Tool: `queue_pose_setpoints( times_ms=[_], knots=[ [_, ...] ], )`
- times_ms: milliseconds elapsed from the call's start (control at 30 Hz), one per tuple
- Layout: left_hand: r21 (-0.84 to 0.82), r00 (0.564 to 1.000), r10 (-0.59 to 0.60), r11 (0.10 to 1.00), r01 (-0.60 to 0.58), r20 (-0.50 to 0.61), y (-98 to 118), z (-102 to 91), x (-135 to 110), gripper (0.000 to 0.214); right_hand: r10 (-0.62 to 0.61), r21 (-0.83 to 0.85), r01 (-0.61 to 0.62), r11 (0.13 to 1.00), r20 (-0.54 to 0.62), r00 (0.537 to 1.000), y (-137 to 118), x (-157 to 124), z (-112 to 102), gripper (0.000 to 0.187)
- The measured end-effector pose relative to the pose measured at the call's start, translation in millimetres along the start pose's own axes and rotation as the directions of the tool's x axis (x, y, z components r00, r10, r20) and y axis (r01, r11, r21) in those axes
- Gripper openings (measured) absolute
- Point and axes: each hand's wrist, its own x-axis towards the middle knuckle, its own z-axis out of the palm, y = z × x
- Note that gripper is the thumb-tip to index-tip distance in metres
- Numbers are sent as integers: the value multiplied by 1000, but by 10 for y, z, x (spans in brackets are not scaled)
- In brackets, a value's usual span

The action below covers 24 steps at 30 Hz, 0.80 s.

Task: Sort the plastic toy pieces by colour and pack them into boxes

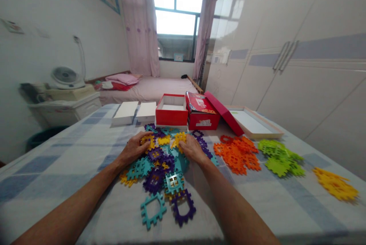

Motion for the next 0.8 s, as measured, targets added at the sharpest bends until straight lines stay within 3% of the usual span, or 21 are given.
queue_pose_setpoints(
  times_ms=[200, 433, 533, 600, 700, 800],
  knots=[
    [11, 1000, -16, 1000, 16, 6, 33, -5, -7, 42, 41, -134, -37, 990, 25, 999, -51, 56, 88, 7],
    [-7, 1000, -21, 1000, 21, -9, 33, -3, 2, 42, 35, 163, -50, 985, 95, 995, -59, 38, -72, 17],
    [-23, 998, -64, 998, 64, -4, 58, -12, 7, 43, -15, 224, 24, 974, -38, 999, -93, 31, -144, 17],
    [-33, 995, -98, 995, 98, 2, 78, -17, 8, 44, -53, 172, 77, 982, -142, 988, -93, 33, -146, 16],
    [-45, 993, -121, 992, 121, 1, 96, -19, 5, 44, -145, 39, 151, 988, -132, 981, -53, 31, -94, 12],
    [-72, 991, -136, 988, 135, -1, 95, -12, 0, 46, -166, 18, 169, 985, -108, 980, -19, 24, -60, 11]
  ],
)
